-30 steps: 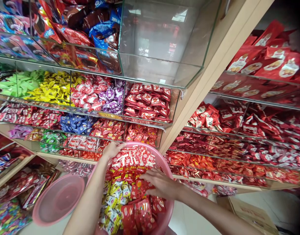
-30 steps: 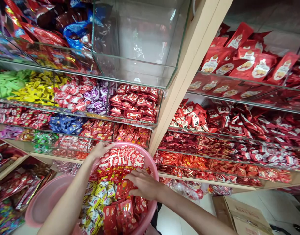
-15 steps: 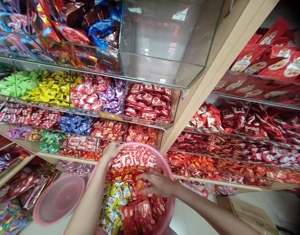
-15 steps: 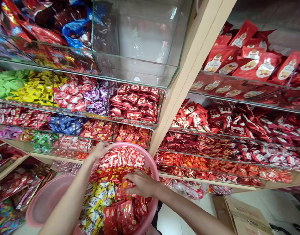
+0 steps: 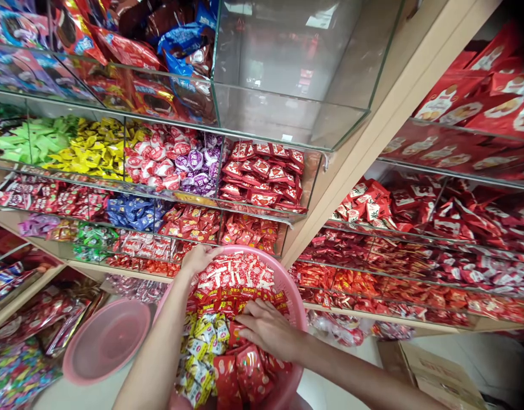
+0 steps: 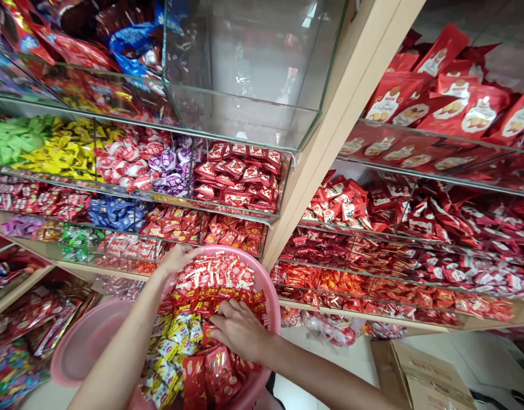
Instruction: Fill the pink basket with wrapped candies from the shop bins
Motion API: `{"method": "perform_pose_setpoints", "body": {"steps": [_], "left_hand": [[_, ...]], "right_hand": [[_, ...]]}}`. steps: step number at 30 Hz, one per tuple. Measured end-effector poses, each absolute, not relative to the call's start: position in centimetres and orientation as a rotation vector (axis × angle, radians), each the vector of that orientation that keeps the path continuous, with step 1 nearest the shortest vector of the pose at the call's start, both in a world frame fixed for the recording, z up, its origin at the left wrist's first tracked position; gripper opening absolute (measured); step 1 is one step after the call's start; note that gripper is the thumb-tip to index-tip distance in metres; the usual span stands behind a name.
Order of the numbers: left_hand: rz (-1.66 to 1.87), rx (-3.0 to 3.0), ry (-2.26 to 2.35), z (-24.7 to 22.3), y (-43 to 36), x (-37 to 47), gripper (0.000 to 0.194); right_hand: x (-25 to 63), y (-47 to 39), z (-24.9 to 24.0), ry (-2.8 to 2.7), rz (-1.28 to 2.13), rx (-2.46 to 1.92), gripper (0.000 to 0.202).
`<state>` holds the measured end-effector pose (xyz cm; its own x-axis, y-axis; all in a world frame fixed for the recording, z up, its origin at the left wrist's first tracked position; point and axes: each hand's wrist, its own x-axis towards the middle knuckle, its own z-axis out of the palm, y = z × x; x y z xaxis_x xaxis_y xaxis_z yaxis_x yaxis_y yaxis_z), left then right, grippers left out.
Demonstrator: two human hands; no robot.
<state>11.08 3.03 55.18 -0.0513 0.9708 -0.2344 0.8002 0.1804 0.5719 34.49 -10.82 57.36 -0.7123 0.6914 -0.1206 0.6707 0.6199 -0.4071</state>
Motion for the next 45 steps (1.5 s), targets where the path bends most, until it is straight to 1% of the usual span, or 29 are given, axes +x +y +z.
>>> {"method": "perform_pose_setpoints", "body": {"steps": [2,6,11,14,19,23,27,29,32,36,45], "left_hand": [[0.389,1.665,1.892,55.1,3.0,11.1,0.052],[0.395,1.671,1.885,55.0,3.0,11.0,0.052],[0.397,1.655,1.882,55.0,3.1,11.0,0.052],[0.400,1.654,1.891,54.9,3.1,10.9,0.052],[0.393,1.668,1.889,54.7,3.1,10.9,0.053],[0.391,1.672,1.898,54.9,3.1,11.0,0.053],[0.387,1.648,1.899,55.1,3.0,11.1,0.053],[0.387,1.642,1.893,55.2,2.9,11.1,0.054],[0.390,1.630,1.892,55.3,2.9,11.1,0.054],[0.425,1.629,1.894,55.4,2.8,11.1,0.056],[0.436,1.673,1.875,54.8,2.9,10.8,0.057]], "right_hand": [[34.5,-10.9,57.3,-2.766,0.636,-1.167,0.034],[34.5,-11.7,56.9,-2.772,0.640,-1.064,0.037],[34.5,-13.4,55.4,-2.767,0.714,-0.981,0.069],[34.4,-13.8,55.1,-2.762,0.718,-1.006,0.073],[34.3,-12.2,57.8,-2.734,0.745,-0.996,0.066],[34.5,-7.1,59.9,-2.593,0.683,-1.120,0.055],[34.3,0.4,59.0,-2.416,0.489,-1.295,0.040],[33.8,3.8,58.1,-2.450,0.360,-1.373,0.035],[32.8,7.5,56.9,-2.511,0.282,-1.398,0.041],[31.1,10.1,56.2,-2.550,0.242,-1.393,0.048],[29.8,11.2,55.5,-2.453,0.264,-1.414,0.036]]}}
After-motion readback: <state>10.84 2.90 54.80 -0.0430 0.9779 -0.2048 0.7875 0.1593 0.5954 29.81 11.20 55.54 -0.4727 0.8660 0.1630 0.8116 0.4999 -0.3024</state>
